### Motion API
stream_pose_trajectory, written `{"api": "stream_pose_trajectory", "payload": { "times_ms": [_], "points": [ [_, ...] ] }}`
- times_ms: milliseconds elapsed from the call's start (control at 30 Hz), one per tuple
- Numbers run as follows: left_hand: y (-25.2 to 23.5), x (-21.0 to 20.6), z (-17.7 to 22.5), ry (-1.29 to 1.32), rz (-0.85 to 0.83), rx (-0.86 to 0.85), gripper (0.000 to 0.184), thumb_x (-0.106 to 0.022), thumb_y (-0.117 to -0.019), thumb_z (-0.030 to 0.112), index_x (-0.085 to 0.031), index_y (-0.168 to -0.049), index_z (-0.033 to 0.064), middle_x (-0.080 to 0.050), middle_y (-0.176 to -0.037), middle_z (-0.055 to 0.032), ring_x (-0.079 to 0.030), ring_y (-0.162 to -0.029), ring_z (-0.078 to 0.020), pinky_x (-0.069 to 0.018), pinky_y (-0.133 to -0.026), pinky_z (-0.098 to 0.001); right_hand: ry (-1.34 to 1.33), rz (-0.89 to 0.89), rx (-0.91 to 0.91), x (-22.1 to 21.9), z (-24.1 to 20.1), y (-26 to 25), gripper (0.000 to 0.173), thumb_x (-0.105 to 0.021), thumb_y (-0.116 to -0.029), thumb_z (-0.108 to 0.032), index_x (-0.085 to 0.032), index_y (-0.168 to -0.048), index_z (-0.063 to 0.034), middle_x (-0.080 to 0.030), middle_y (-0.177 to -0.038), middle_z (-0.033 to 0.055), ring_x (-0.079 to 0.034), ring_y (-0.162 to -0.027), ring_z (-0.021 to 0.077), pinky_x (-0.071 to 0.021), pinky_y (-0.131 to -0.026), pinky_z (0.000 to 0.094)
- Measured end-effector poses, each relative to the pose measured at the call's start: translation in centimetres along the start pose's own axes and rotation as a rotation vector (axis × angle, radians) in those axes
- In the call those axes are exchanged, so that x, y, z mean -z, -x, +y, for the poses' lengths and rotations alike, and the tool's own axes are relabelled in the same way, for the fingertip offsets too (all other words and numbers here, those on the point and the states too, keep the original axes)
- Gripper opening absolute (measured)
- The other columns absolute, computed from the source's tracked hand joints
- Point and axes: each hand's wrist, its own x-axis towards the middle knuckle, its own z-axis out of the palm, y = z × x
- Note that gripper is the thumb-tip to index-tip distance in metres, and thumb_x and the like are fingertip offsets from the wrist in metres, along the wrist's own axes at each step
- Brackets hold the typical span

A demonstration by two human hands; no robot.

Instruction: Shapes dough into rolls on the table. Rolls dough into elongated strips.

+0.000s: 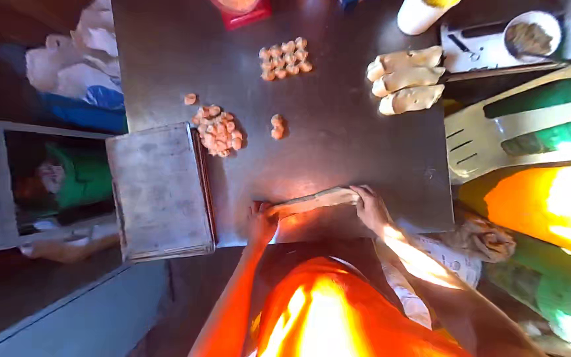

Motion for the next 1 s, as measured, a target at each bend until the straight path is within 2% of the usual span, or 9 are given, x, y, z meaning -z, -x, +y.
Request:
{"api": "stream_pose_trajectory", "payload": {
  "times_ms": [200, 300, 400, 533, 667, 800, 867, 933, 1000],
  "points": [
    [3.9, -6.9, 3.2, -0.111, 0.240, -0.337, 0.053, -0.048, -0.1029, 0.024, -0.047, -0.153, 0.0096, -0.045, -0.158, -0.0119, -0.034, -0.152, -0.0309, -0.0196, -0.125, -0.0622, 0.174, 0.194, 0.386, -9.2, -7.0, 6.9, 0.046, -0.048, -0.1047, -0.019, -0.053, -0.148, -0.0025, -0.048, -0.155, 0.0162, -0.038, -0.150, 0.0295, -0.0349, -0.124, 0.0465],
    [0.3, -10.0, 2.6, -0.261, 0.338, -0.330, 0.056, -0.033, -0.1080, 0.040, -0.036, -0.161, 0.0206, -0.029, -0.168, -0.0056, -0.020, -0.157, -0.0306, -0.0135, -0.123, -0.0675, 0.446, 0.174, 0.410, -13.1, -5.1, 1.1, 0.062, -0.034, -0.1086, -0.048, -0.043, -0.156, -0.0093, -0.036, -0.164, 0.0122, -0.027, -0.155, 0.0292, -0.0199, -0.126, 0.0590],
    [-7.3, -6.3, 2.5, -0.308, 0.415, -0.239, 0.064, -0.020, -0.1070, 0.056, -0.024, -0.164, 0.0268, -0.017, -0.172, -0.0045, -0.007, -0.159, -0.0346, -0.0070, -0.122, -0.0718, 0.620, 0.133, 0.319, -9.3, -6.3, -8.3, 0.074, -0.024, -0.1021, -0.068, -0.029, -0.163, -0.0262, -0.013, -0.171, 0.0135, -0.008, -0.159, 0.0340, -0.0064, -0.124, 0.0679],
    [-16.8, -0.6, 0.9, -0.283, 0.523, -0.347, 0.072, -0.021, -0.1061, 0.057, -0.028, -0.163, 0.0127, -0.018, -0.171, -0.0111, -0.006, -0.159, -0.0326, -0.0056, -0.125, -0.0677, 0.634, 0.351, 0.220, -5.0, -6.3, -18.5, 0.093, -0.019, -0.0984, -0.076, -0.025, -0.163, -0.0092, -0.015, -0.169, 0.0223, -0.009, -0.158, 0.0396, -0.0050, -0.123, 0.0700],
    [-11.9, -2.3, -1.5, -0.280, 0.390, -0.391, 0.081, -0.018, -0.1045, 0.062, -0.018, -0.165, 0.0086, -0.009, -0.173, -0.0085, -0.005, -0.160, -0.0250, -0.0122, -0.129, -0.0548, 0.636, 0.269, 0.256, -6.3, -3.7, -10.2, 0.089, -0.022, -0.1019, -0.068, -0.023, -0.162, -0.0021, -0.013, -0.171, 0.0180, -0.012, -0.158, 0.0323, -0.0129, -0.128, 0.0568],
    [-0.4, -6.6, -2.5, -0.231, 0.371, -0.267, 0.071, -0.024, -0.1025, 0.066, -0.041, -0.158, 0.0245, -0.030, -0.166, -0.0154, -0.026, -0.154, -0.0354, -0.0203, -0.125, -0.0586, 0.591, 0.175, 0.194, -8.9, -3.2, 2.0, 0.080, -0.033, -0.1033, -0.059, -0.034, -0.158, -0.0002, -0.027, -0.166, 0.0217, -0.020, -0.156, 0.0369, -0.0129, -0.126, 0.0618],
    [2.9, -8.1, -2.2, -0.207, 0.384, -0.199, 0.064, -0.025, -0.1043, 0.061, -0.040, -0.158, 0.0302, -0.027, -0.167, -0.0200, -0.022, -0.155, -0.0404, -0.0160, -0.125, -0.0616, 0.491, 0.146, 0.232, -10.8, -6.7, 5.6, 0.065, -0.040, -0.1051, -0.040, -0.039, -0.156, -0.0002, -0.031, -0.164, 0.0222, -0.021, -0.156, 0.0378, -0.0148, -0.126, 0.0620],
    [1.6, -8.3, -2.3, -0.211, 0.450, -0.146, 0.062, -0.024, -0.1048, 0.058, -0.039, -0.159, 0.0312, -0.024, -0.166, -0.0236, -0.018, -0.154, -0.0466, -0.0130, -0.124, -0.0664, 0.387, 0.097, 0.390, -13.8, -10.2, 5.1, 0.056, -0.040, -0.1067, -0.036, -0.045, -0.154, -0.0045, -0.036, -0.163, 0.0166, -0.027, -0.155, 0.0320, -0.0205, -0.127, 0.0573],
    [-2.9, -6.8, -2.8, -0.259, 0.506, -0.107, 0.064, -0.022, -0.1049, 0.059, -0.037, -0.160, 0.0300, -0.023, -0.167, -0.0215, -0.018, -0.154, -0.0483, -0.0122, -0.121, -0.0708, 0.438, 0.034, 0.420, -15.5, -12.0, 0.2, 0.068, -0.029, -0.1079, -0.050, -0.036, -0.159, -0.0060, -0.028, -0.167, 0.0153, -0.022, -0.156, 0.0309, -0.0158, -0.127, 0.0594]
  ]
}}
